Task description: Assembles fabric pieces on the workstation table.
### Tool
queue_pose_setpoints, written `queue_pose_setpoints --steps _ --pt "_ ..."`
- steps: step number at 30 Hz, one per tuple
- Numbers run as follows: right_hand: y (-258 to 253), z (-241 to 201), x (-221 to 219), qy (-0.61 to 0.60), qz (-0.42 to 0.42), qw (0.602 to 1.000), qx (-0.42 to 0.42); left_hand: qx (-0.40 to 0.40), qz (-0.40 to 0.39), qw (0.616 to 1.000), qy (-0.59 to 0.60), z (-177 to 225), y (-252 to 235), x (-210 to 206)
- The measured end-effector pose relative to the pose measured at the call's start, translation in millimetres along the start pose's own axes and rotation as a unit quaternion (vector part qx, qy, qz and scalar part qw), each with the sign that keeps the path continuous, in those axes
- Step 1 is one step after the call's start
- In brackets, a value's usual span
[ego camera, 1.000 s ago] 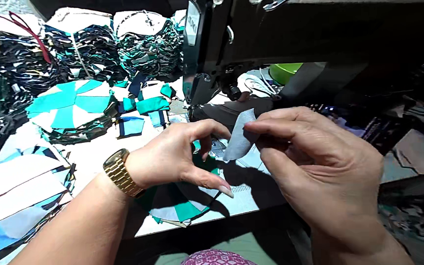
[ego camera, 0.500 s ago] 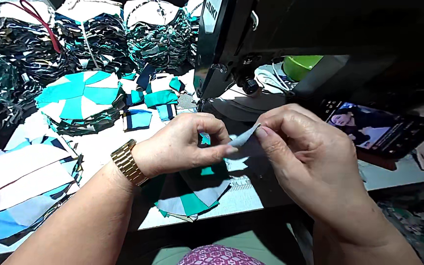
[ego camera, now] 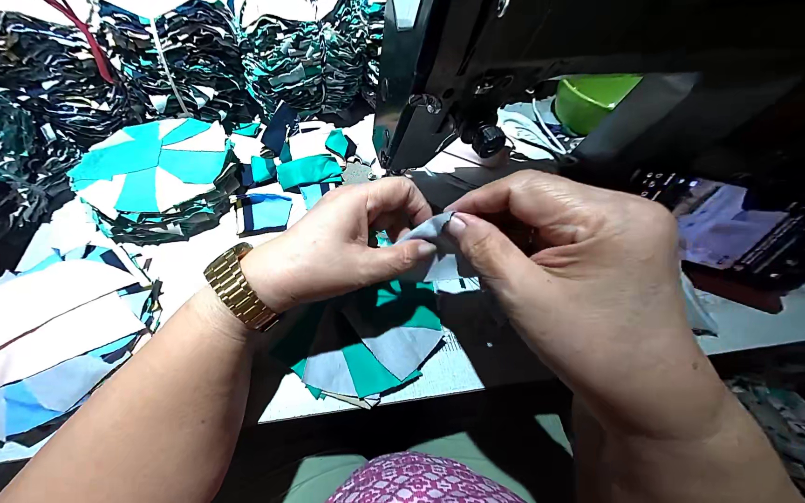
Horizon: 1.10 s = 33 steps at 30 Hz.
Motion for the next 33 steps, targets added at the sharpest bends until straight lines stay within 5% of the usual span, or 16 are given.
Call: queue_pose_setpoints --steps 10,16,21,27,33 --pt "-1 27 -12 -0.226 -0.019 0.97 -0.088 0.116 -0.048 0.99 0.064 10 11 19" --pt "4 2 -7 -0.089 -0.045 0.994 -0.055 0.057 -0.033 0.995 -0.079 -4 3 1" --pt "-1 7 3 -0.105 -0.034 0.993 -0.041 0.044 -0.04 0.997 -0.048 -4 5 10" --pt "0 31 -9 -0.23 -0.027 0.97 -0.073 0.1 -0.093 0.983 0.119 7 14 28" --pt "8 41 -36 -0.139 -0.076 0.982 -0.106 0.245 -0.165 0.955 -0.005 2 13 23"
Point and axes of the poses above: each hand's wrist, its own y-axis away from the middle knuckle, its own x-axis out of the back of the hand, z = x × y, the point moved 1 cm from there along -y, towards the middle knuckle, and after that the axes turned 14 degrees about -z, right-handed, at the moved point
